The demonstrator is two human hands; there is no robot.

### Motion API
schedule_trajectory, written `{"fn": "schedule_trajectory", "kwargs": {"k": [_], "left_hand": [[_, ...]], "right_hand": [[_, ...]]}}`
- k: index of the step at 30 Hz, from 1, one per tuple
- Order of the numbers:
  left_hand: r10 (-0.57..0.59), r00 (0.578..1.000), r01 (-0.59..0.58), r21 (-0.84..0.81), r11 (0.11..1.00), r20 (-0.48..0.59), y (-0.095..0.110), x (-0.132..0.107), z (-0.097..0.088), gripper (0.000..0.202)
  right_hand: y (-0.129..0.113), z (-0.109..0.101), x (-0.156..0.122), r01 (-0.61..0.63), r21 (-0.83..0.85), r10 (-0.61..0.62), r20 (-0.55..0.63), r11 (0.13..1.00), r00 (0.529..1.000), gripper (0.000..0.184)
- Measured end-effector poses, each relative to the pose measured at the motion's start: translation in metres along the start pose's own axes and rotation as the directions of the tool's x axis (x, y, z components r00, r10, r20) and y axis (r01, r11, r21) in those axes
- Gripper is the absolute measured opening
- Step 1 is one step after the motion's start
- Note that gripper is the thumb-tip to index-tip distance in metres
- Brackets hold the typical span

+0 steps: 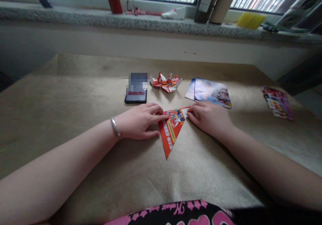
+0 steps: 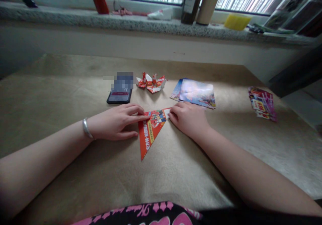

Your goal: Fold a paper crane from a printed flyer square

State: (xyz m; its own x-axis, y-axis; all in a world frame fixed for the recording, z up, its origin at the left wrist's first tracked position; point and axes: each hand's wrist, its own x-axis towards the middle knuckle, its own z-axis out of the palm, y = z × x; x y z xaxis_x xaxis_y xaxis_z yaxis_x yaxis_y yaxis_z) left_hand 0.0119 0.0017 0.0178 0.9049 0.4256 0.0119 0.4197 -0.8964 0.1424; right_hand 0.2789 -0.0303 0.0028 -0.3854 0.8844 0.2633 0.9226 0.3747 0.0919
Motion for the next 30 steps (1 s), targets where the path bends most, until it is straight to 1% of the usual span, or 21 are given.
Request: {"fn": "schedule_trajectory", "kwargs": {"k": [5, 8, 13, 17, 20, 25, 28, 30], "left_hand": [[0.028, 0.999, -0.029, -0.033, 0.999, -0.028, -0.003, 0.001, 0.002, 0.046], [0.025, 0.999, -0.026, -0.041, 0.999, -0.020, -0.006, 0.000, 0.005, 0.052], [0.036, 0.998, -0.033, -0.047, 0.998, 0.056, -0.007, -0.001, 0.004, 0.059], [0.056, 0.997, -0.054, -0.031, 0.998, 0.053, -0.005, 0.001, 0.000, 0.054], [0.061, 0.998, -0.061, -0.006, 0.998, 0.030, -0.004, 0.003, 0.000, 0.056], [0.042, 0.999, -0.042, 0.070, 0.997, 0.009, -0.001, 0.004, 0.004, 0.057], [0.022, 1.000, -0.021, 0.099, 0.995, -0.014, 0.001, 0.004, 0.006, 0.053], [0.007, 0.999, -0.002, 0.119, 0.993, -0.042, 0.002, 0.005, 0.007, 0.051]], "right_hand": [[0.000, 0.000, 0.002, 0.128, 0.097, -0.130, 0.014, 0.987, 0.991, 0.031], [0.002, 0.004, 0.004, 0.201, 0.154, -0.207, 0.024, 0.967, 0.978, 0.039], [0.002, 0.012, 0.005, 0.227, 0.191, -0.250, 0.104, 0.955, 0.963, 0.055], [0.003, 0.016, 0.008, 0.229, 0.225, -0.264, 0.140, 0.947, 0.954, 0.058], [0.003, 0.017, 0.009, 0.230, 0.254, -0.270, 0.133, 0.939, 0.954, 0.058], [0.001, 0.014, 0.009, 0.215, 0.326, -0.255, 0.086, 0.921, 0.963, 0.055], [-0.003, 0.007, 0.008, 0.232, 0.405, -0.273, 0.045, 0.885, 0.961, 0.045], [-0.008, 0.001, 0.006, 0.234, 0.470, -0.286, 0.041, 0.851, 0.957, 0.033]]}}
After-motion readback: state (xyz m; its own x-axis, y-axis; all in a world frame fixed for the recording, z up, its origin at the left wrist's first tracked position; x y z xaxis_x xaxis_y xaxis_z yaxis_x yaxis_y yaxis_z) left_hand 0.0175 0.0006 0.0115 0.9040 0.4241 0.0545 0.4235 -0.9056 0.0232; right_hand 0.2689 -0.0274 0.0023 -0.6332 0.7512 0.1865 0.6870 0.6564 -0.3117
